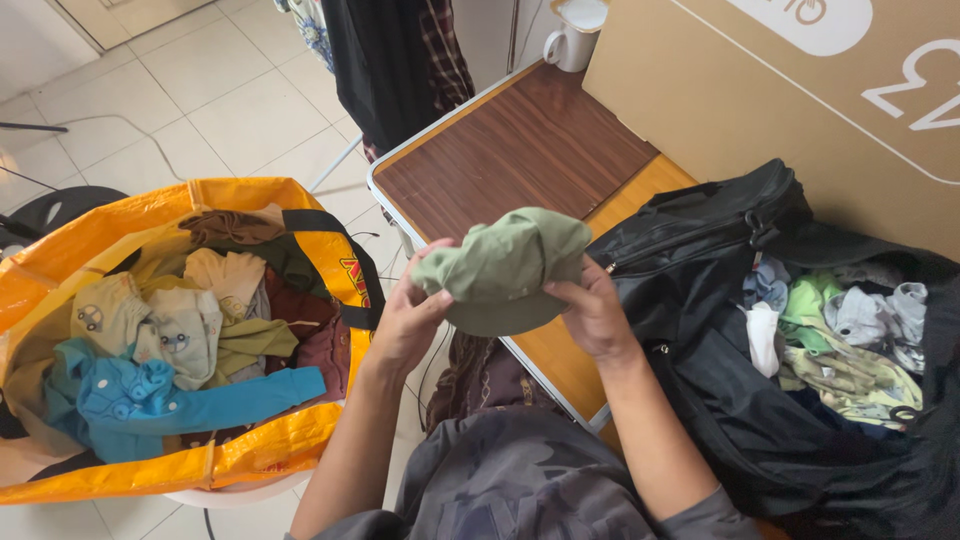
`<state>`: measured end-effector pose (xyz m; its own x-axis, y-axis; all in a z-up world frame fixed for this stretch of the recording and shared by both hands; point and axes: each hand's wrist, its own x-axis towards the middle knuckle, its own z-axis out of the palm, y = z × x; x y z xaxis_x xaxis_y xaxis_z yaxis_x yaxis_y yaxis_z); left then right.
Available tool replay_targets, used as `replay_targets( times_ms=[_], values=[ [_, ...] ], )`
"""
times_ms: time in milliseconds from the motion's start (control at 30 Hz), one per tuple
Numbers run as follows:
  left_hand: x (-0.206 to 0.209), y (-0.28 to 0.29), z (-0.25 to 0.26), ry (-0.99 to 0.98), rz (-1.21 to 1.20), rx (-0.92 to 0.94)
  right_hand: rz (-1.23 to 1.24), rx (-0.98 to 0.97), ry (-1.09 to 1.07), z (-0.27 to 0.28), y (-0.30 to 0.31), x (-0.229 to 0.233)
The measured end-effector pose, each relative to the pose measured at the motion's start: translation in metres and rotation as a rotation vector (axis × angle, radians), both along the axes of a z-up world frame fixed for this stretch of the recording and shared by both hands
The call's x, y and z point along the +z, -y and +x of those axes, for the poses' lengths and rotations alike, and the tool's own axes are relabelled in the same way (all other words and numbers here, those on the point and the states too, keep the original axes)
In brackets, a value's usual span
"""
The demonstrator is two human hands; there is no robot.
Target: The person takes items of clothing including a hat, a blue shirt, and small garments from an orange laundry bag and packs them into a black duffel bag.
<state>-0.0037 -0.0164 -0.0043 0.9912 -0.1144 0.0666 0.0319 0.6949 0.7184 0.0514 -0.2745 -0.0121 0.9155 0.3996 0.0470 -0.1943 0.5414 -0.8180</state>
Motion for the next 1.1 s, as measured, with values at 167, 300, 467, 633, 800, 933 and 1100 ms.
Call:
replay_targets(
  times_ms=[167, 300, 467, 633, 800, 933, 1100],
  values=[
    [-0.018, -0.004, 0.008, 0.011, 0.115, 0.066, -0.074, -0.037, 0.038, 0.005, 0.007, -0.001],
    [-0.021, -0.004, 0.009, 0.017, -0.071, 0.061, -0.015, -0.002, -0.043, 0.003, 0.003, -0.005],
    [-0.017, 0.003, 0.009, -0.005, -0.191, 0.005, 0.127, 0.039, -0.120, 0.003, -0.001, -0.007],
    [-0.002, 0.013, 0.001, 0.020, -0.170, -0.100, 0.185, -0.081, -0.105, 0.002, 0.004, 0.004],
    [0.004, 0.043, 0.000, 0.003, -0.097, -0.177, 0.186, -0.178, -0.108, -0.013, 0.010, 0.020],
    [-0.005, 0.067, 0.020, -0.052, -0.138, -0.171, 0.055, -0.309, -0.090, -0.028, 0.023, 0.039],
    [0.018, 0.102, 0.054, 0.007, -0.098, -0.154, -0.774, -0.590, 0.340, -0.085, 0.072, 0.096]
  ],
)
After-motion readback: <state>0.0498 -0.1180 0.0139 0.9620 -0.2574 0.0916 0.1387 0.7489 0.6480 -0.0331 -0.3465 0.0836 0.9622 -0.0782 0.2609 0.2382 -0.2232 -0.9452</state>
